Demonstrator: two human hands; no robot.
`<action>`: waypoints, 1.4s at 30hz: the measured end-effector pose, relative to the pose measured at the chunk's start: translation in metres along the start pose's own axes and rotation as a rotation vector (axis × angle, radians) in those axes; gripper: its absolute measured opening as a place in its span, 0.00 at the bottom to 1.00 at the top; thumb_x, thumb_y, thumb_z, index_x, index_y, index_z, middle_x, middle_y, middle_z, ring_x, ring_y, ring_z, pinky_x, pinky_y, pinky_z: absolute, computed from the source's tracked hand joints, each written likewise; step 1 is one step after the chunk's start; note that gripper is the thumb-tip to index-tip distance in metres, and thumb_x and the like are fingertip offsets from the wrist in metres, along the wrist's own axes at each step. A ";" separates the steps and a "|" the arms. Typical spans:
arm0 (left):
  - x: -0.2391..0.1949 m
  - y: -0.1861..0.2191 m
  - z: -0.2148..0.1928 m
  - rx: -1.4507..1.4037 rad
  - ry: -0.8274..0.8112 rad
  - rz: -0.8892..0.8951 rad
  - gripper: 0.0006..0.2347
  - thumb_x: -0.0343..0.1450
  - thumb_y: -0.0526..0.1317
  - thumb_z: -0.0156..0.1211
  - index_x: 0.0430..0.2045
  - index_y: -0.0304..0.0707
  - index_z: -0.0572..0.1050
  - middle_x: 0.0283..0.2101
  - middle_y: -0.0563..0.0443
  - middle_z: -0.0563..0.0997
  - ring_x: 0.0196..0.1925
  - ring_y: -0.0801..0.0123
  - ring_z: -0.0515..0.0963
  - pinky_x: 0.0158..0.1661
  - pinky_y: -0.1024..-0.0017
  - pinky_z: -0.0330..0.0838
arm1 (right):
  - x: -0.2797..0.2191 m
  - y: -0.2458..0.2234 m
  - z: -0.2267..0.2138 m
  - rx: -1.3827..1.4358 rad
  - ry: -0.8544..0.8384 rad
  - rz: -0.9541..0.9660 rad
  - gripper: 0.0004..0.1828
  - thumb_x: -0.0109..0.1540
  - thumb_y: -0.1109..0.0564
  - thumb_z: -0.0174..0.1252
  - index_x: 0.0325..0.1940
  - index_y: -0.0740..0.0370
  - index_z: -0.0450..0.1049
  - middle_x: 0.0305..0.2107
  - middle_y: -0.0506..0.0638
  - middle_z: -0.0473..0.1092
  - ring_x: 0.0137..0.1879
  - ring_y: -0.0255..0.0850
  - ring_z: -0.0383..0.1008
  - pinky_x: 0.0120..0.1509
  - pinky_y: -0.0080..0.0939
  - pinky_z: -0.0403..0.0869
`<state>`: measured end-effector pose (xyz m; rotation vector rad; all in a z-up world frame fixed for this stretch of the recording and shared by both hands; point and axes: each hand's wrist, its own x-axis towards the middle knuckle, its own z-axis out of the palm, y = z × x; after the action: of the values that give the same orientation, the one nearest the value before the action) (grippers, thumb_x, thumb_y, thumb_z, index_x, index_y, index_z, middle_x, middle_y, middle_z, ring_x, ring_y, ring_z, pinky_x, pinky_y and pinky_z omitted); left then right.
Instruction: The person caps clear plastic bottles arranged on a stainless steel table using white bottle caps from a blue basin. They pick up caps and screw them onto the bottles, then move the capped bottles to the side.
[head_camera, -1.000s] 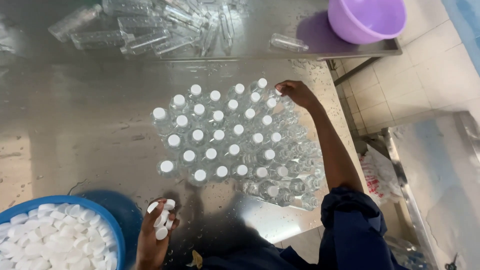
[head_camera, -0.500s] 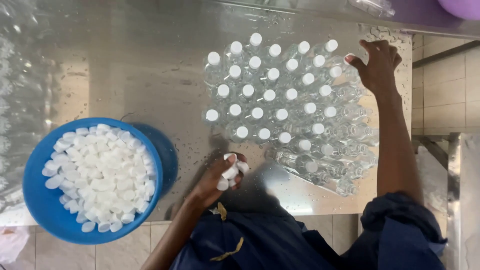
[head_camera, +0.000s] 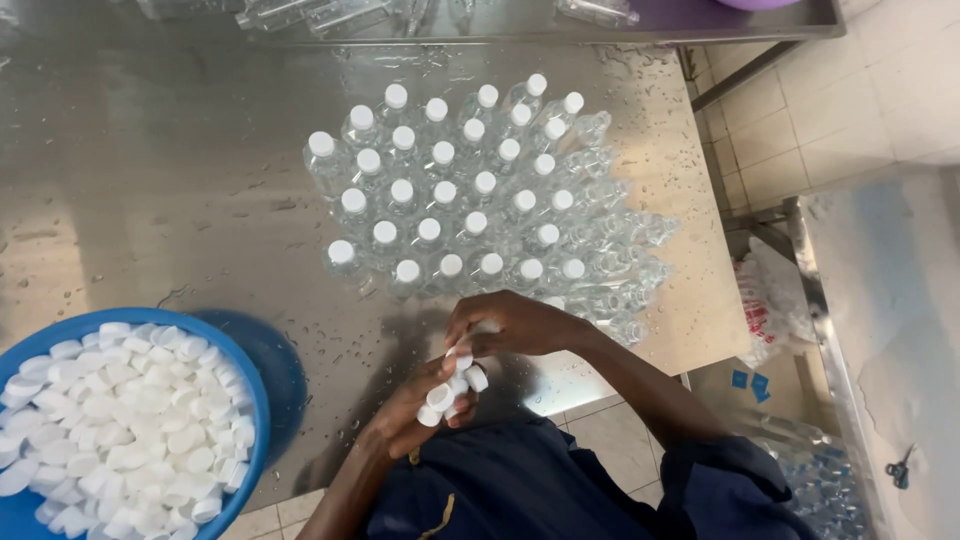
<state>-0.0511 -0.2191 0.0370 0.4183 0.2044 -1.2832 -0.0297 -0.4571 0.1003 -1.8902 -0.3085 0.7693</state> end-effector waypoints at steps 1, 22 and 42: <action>-0.001 0.000 0.002 0.007 -0.009 -0.005 0.25 0.73 0.48 0.67 0.60 0.30 0.72 0.40 0.46 0.79 0.27 0.73 0.72 0.25 0.75 0.67 | -0.005 -0.002 -0.006 -0.005 0.011 0.001 0.14 0.71 0.45 0.61 0.55 0.50 0.81 0.51 0.46 0.79 0.58 0.42 0.82 0.62 0.44 0.79; -0.008 0.011 -0.063 -0.168 0.433 0.318 0.16 0.80 0.50 0.56 0.43 0.32 0.76 0.48 0.41 0.73 0.34 0.64 0.71 0.28 0.66 0.64 | -0.034 0.157 -0.215 -0.632 0.782 -0.040 0.15 0.78 0.52 0.53 0.56 0.58 0.84 0.47 0.53 0.79 0.52 0.48 0.79 0.58 0.51 0.74; 0.011 0.019 -0.016 -0.169 0.169 0.306 0.24 0.82 0.54 0.54 0.15 0.40 0.75 0.39 0.48 0.77 0.29 0.71 0.76 0.27 0.72 0.66 | -0.028 0.107 -0.224 -0.240 0.579 0.430 0.16 0.71 0.46 0.64 0.60 0.51 0.83 0.61 0.51 0.78 0.74 0.48 0.73 0.78 0.56 0.65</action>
<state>-0.0289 -0.2184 0.0221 0.3963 0.3741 -0.9231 0.0775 -0.6811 0.0757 -2.3466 0.3968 0.4329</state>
